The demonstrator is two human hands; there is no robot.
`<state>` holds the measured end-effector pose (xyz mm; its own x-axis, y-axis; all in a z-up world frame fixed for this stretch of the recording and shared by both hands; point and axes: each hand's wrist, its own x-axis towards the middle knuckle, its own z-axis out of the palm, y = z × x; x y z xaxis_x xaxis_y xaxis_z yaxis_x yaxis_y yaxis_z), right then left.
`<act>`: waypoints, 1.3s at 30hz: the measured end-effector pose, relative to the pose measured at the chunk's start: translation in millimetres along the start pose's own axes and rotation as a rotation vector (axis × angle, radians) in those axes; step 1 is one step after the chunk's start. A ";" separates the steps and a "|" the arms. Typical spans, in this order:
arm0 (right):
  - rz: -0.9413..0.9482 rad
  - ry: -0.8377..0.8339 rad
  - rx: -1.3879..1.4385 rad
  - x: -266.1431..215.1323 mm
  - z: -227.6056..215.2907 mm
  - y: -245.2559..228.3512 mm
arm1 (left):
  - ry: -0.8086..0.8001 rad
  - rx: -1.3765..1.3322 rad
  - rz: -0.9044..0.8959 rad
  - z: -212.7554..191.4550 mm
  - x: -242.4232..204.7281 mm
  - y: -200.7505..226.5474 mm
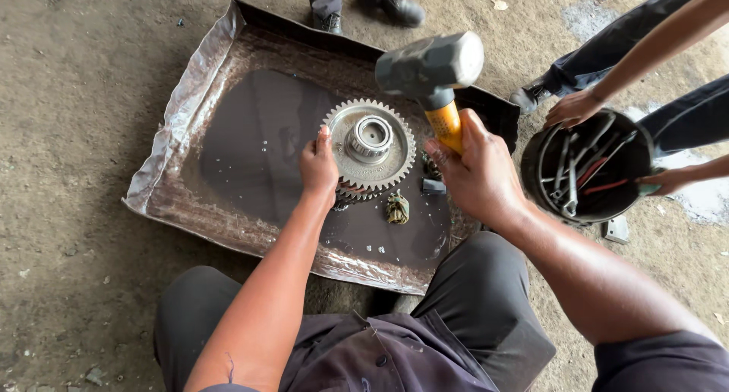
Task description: The person cleans a gear assembly by hand with a cloth in a tray of fluid, then holds the assembly while another person uses a hammer and a metal rod to drive a component into place.
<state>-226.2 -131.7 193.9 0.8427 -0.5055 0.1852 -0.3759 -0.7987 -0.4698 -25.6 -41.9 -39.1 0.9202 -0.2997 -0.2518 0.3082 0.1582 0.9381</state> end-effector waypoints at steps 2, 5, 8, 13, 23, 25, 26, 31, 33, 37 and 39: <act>-0.037 -0.070 -0.162 2.0 4.8 -0.7 | -0.017 -0.021 -0.019 1.0 1.1 -1.7; 0.150 -0.300 -0.286 11.3 10.6 1.9 | -0.011 -0.009 -0.012 0.9 1.9 -2.2; 0.324 -0.275 -0.090 17.9 9.5 3.3 | 0.011 0.036 -0.013 1.6 6.3 0.8; 0.137 0.068 0.366 20.7 3.6 -1.4 | 0.000 0.004 -0.018 -5.3 10.0 1.7; 0.138 -0.264 -0.196 40.2 38.6 -8.5 | -0.010 0.004 -0.001 -6.1 7.6 2.1; 0.145 -0.225 -0.123 41.5 26.5 -17.6 | -0.007 0.009 -0.011 -4.5 5.1 1.3; 0.055 -0.098 -0.118 40.5 17.3 -22.5 | -0.004 0.007 -0.013 -2.4 4.3 0.9; -0.074 0.213 0.367 18.0 -25.2 -29.4 | -0.022 -0.006 -0.004 0.1 -1.3 -5.6; -0.121 0.290 0.348 9.3 -23.9 -21.2 | -0.022 0.011 0.011 1.4 0.5 -4.2; -0.169 0.093 -0.319 2.0 7.1 2.2 | -0.032 -0.019 0.044 4.0 3.4 -3.5; 0.261 -0.310 -0.081 4.9 15.0 9.6 | -0.018 0.018 0.062 2.6 3.1 -5.3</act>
<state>-219.9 -137.0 177.2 0.7868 -0.5820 -0.2055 -0.6108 -0.6862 -0.3951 -25.0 -46.2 -44.2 0.9329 -0.3065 -0.1892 0.2465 0.1603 0.9558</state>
